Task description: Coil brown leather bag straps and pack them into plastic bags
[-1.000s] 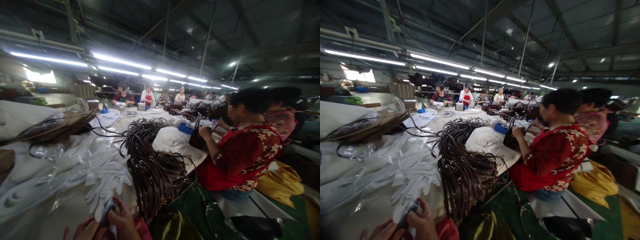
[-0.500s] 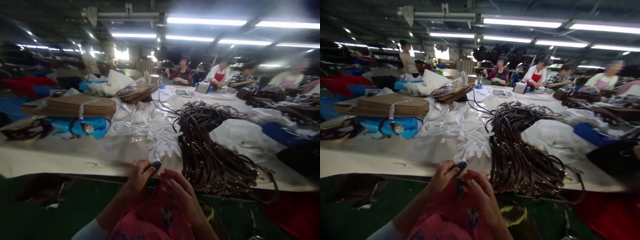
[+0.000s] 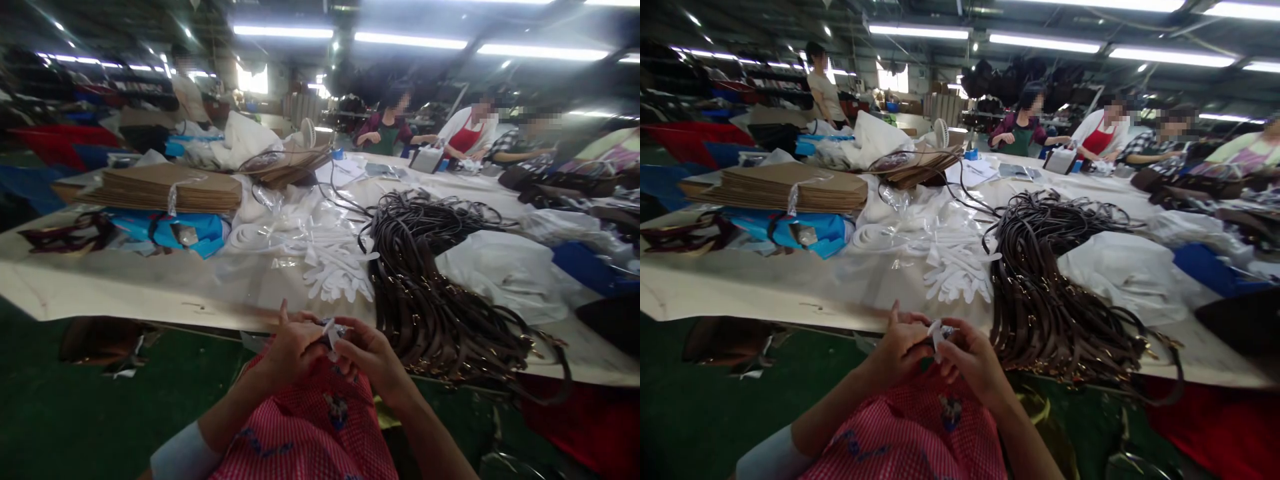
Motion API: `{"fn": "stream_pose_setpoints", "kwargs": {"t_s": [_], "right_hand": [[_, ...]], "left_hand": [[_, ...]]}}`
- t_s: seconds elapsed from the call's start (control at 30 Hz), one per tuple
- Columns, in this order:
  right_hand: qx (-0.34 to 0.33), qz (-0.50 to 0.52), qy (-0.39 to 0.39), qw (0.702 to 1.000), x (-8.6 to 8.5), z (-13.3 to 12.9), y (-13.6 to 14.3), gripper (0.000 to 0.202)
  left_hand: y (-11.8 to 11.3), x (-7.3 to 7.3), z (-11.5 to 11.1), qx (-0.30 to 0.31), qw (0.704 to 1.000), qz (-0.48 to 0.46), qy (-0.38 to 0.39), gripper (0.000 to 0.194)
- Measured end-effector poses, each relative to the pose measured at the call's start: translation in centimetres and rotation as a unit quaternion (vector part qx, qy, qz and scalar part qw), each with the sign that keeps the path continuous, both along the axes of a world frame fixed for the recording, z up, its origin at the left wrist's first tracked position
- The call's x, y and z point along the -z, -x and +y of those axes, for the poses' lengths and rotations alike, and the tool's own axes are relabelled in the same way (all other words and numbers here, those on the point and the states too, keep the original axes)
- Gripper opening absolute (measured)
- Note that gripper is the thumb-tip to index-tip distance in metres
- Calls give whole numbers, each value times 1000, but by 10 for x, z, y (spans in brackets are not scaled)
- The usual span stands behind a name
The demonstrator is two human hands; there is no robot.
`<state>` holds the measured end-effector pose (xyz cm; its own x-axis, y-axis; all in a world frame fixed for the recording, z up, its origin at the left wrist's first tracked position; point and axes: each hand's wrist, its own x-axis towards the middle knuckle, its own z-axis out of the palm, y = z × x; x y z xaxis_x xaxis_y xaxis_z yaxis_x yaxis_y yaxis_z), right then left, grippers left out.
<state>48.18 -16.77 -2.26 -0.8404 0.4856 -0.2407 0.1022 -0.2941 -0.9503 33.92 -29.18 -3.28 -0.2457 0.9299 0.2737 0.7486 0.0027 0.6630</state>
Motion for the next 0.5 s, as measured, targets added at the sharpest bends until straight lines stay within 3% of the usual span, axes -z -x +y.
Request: {"fn": "stream_pose_setpoints", "kwargs": {"t_s": [0.07,0.13,0.5], "right_hand": [[-1,-1,14,1000,-1,-1,2,78],[-10,-3,20,1000,-2,-1,2,81],[-15,-17,44,999,3,-1,2,52]], "left_hand": [[0,2,0,4,1000,19,-20,16],[1,4,0,13,999,25,-27,15],[2,8,-2,35,999,11,-19,9]]}}
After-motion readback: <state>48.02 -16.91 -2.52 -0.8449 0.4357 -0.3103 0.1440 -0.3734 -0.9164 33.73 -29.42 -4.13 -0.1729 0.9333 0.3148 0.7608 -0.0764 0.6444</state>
